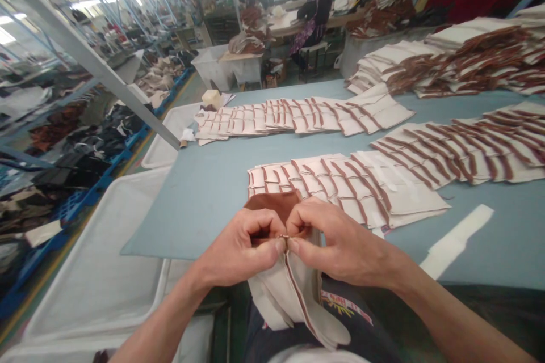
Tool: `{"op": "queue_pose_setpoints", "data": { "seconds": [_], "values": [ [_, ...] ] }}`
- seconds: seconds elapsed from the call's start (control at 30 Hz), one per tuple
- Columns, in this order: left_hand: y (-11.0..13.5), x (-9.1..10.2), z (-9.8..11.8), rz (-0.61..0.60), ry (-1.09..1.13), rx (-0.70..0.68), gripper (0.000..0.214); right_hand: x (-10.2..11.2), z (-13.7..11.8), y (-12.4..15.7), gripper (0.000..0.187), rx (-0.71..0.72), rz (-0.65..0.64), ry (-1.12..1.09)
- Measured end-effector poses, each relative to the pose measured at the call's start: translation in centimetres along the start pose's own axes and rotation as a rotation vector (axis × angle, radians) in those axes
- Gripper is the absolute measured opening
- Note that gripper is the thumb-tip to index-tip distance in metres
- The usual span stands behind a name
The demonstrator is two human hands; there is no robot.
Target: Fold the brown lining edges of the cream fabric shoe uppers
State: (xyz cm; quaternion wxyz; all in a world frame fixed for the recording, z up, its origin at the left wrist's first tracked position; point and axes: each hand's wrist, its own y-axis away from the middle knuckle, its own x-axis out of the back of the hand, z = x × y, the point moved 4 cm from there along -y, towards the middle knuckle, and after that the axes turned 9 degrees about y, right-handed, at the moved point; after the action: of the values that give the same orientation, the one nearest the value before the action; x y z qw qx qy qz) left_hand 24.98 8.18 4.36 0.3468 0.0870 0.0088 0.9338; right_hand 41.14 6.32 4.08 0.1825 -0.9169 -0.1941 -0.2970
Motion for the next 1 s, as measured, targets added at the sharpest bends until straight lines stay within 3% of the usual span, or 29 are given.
{"op": "queue_pose_setpoints", "data": {
  "seconds": [0.13, 0.27, 0.57, 0.8, 1.0],
  "values": [
    [0.2, -0.2, 1.7, -0.049, -0.269, -0.053, 0.012, 0.7, -0.3, 0.6, 0.01, 0.045, 0.02, 0.104],
    [-0.1, -0.6, 3.0, -0.006, -0.476, -0.132, 0.015, 1.1, 0.1, 0.9, 0.011, 0.047, 0.053, 0.191],
    [-0.8, -1.4, 3.5, -0.054, -0.681, -0.247, 0.016, 1.7, 0.7, 0.7, 0.008, -0.018, 0.026, 0.281],
    [-1.1, -1.6, 3.2, -0.069, -0.717, -0.47, 0.012, 2.1, 1.2, 0.4, 0.002, -0.081, -0.039, 0.166],
    [-0.7, -1.5, 2.0, -0.112, -1.014, -0.596, 0.02, 2.4, 2.1, 0.1, 0.002, -0.191, -0.131, -0.066]
  ]
}}
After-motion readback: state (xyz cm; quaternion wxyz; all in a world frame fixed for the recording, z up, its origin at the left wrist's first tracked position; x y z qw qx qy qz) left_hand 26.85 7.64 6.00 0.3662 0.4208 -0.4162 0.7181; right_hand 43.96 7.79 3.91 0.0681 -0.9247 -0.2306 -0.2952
